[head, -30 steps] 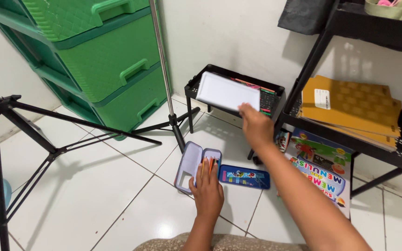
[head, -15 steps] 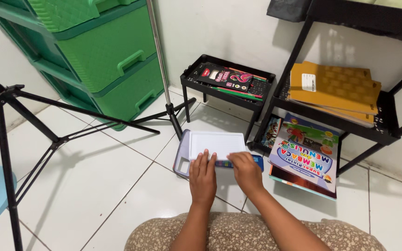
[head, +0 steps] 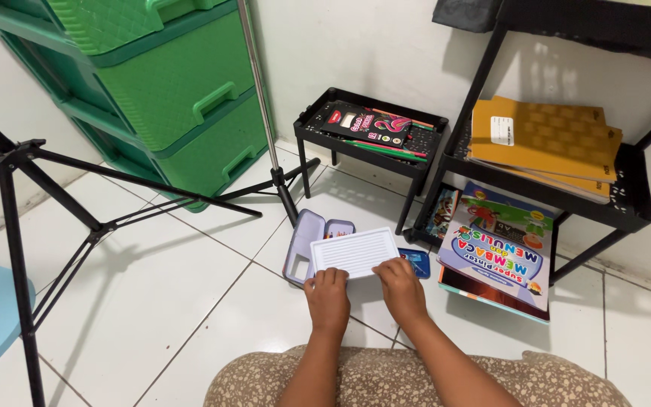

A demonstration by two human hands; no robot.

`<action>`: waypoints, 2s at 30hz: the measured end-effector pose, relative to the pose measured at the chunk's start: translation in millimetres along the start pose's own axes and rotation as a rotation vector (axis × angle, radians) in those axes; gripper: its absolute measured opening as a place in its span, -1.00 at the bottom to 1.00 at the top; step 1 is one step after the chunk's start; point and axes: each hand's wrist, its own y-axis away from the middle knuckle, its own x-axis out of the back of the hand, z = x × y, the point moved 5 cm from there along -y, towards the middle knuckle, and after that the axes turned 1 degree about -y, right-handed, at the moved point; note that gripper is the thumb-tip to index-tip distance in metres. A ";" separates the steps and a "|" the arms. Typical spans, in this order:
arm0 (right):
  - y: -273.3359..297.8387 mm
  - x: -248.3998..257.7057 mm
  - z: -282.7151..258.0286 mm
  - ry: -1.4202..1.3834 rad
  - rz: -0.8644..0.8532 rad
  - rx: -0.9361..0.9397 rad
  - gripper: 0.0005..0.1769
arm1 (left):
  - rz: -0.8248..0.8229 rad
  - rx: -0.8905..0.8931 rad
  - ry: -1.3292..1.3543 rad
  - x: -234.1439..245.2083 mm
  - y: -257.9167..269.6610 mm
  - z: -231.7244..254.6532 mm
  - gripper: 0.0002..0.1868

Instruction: The person organizes colored pencils and paper by picking up loose pencils from a tray and placing them into a pencil case, then adjusting a stack of papers and a box of colored pencils on the floor.

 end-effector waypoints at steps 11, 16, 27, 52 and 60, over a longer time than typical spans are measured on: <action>3.1 -12.1 -12.5 0.046 -0.025 0.110 -0.80 | -0.006 -0.148 0.001 -13.0 5.9 16.4 -0.83; -1.1 -8.9 -5.7 0.075 0.006 0.116 -0.85 | -0.030 -0.137 0.062 -3.8 -0.3 18.4 -0.86; -2.8 1.2 -7.6 0.048 0.033 0.230 -0.77 | -0.044 0.375 0.059 7.4 -12.1 -17.3 -0.47; 53.7 -100.9 99.3 -0.144 -0.051 -0.623 -0.41 | -0.241 0.493 0.518 -92.7 19.4 -43.5 -0.50; 66.2 -108.4 139.1 -0.092 -0.043 -0.722 -0.37 | -0.368 0.180 0.555 -129.7 32.6 -31.5 -0.49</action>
